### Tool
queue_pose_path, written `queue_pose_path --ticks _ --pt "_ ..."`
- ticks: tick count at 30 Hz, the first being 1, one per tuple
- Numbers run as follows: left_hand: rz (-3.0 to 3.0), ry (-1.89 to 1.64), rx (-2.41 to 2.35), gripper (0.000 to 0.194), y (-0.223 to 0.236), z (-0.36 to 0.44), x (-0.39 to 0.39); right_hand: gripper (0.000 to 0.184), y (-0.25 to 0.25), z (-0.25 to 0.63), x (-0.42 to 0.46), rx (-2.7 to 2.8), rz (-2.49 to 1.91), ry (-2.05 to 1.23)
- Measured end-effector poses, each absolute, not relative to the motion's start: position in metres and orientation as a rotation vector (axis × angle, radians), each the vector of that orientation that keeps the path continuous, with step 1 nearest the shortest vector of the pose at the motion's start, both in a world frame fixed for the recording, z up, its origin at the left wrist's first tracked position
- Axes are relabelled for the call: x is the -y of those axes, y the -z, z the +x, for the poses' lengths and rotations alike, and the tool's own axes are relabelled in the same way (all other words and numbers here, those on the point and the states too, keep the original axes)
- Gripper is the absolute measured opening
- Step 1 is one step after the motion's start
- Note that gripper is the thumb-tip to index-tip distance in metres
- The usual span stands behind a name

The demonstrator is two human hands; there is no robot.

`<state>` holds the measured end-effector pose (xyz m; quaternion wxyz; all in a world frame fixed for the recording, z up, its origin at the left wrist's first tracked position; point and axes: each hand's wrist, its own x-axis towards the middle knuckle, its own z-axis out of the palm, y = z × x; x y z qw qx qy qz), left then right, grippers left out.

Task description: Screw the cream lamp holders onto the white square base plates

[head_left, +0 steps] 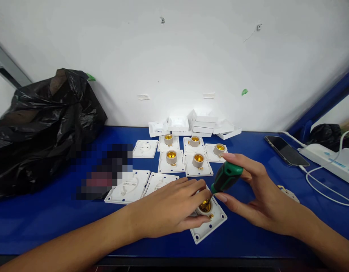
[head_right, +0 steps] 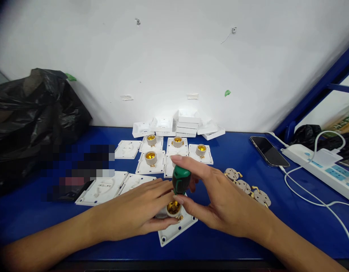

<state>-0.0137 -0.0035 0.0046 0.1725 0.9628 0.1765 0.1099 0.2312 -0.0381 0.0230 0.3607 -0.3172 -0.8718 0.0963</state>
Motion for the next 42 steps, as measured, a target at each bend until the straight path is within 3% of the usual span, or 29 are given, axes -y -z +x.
queue_pose_path --ticks 42 --pt "2.760 -0.290 -0.517 0.025 -0.0047 -0.0134 0.0052 0.078 -0.0202 0.2294 0.0352 2.201 -0.748 -0.343"
